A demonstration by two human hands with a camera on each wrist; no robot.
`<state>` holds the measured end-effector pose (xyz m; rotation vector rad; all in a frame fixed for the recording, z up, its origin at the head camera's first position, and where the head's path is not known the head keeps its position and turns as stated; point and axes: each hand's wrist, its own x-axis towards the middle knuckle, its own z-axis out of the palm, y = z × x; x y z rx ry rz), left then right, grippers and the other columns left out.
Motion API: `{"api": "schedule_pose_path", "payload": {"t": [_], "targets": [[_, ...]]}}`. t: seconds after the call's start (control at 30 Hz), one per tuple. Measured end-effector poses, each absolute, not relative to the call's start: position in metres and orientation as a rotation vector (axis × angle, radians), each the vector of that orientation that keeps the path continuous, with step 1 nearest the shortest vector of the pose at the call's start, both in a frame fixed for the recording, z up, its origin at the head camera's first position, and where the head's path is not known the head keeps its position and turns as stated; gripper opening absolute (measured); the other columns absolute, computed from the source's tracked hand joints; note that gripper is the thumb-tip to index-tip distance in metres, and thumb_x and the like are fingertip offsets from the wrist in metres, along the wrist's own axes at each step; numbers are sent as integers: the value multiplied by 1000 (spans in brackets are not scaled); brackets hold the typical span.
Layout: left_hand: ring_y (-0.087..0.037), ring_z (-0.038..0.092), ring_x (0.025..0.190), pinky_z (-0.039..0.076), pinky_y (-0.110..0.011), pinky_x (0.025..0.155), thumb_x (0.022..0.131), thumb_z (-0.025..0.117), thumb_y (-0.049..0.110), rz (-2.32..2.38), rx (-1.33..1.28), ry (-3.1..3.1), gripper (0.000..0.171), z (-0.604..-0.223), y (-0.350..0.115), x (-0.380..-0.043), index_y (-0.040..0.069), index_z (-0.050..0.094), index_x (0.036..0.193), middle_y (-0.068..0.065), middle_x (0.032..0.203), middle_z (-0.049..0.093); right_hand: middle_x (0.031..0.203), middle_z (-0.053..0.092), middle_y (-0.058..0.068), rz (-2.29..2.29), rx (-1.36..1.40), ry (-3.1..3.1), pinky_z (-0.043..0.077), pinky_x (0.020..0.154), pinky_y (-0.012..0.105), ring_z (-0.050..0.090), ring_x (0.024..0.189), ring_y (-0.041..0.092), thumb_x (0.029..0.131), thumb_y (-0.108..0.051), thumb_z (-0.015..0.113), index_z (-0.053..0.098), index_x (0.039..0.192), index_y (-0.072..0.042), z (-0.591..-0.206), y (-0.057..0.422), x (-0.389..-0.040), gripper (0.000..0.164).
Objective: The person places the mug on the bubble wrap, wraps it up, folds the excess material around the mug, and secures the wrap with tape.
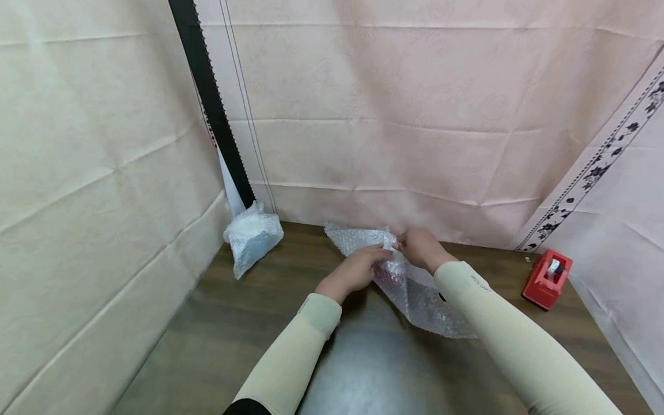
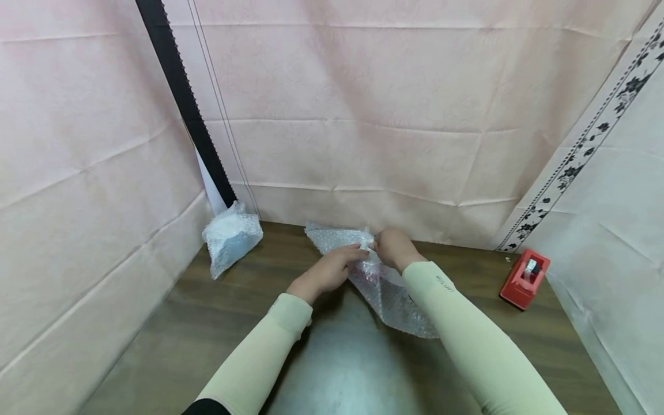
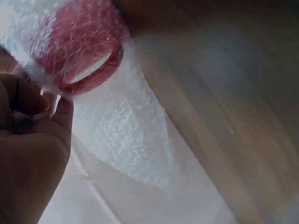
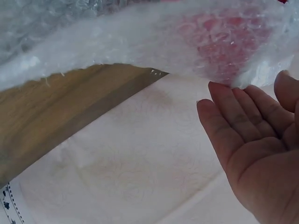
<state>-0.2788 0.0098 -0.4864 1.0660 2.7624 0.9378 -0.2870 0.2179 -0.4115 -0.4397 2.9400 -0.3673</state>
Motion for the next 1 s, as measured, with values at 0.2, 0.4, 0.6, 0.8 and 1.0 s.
{"api": "schedule_pose_path", "payload": {"t": [0.2,0.4,0.6,0.8,1.0], "targets": [[-31,60,157,55,-47,126,113,41,-9,1480,783,2453,45,-488,-4,-285,15,58,148,-9,161,67,120,82,25,-454,-397,2930,61,92,53,76,99,36,117,-29,65,81,120,4,-421,215,-286,37],[-36,73,136,62,-48,114,108,47,-7,1736,548,2623,34,-487,-22,-286,5,60,137,-18,142,73,92,80,13,-417,-418,2980,63,86,50,66,79,22,97,-49,90,83,104,2,-428,209,-288,52],[-42,61,150,52,-58,125,116,53,34,1630,9,2609,57,-476,-58,-295,-1,55,160,-23,166,60,122,83,24,-414,-410,2998,64,102,56,78,105,37,95,-43,93,81,126,6,-421,212,-292,60],[-43,59,150,56,-54,123,120,44,59,1704,-185,2157,85,-501,-76,-297,-4,28,176,-28,173,46,144,76,27,-400,-497,2952,58,119,58,72,136,48,95,-39,94,73,142,9,-422,211,-292,70],[-42,58,157,50,-54,130,121,38,59,1924,-282,1974,83,-506,-69,-293,-2,29,177,-29,174,49,155,69,27,-399,-557,2892,52,126,59,64,147,49,97,-37,92,65,154,8,-420,217,-297,77]]}}
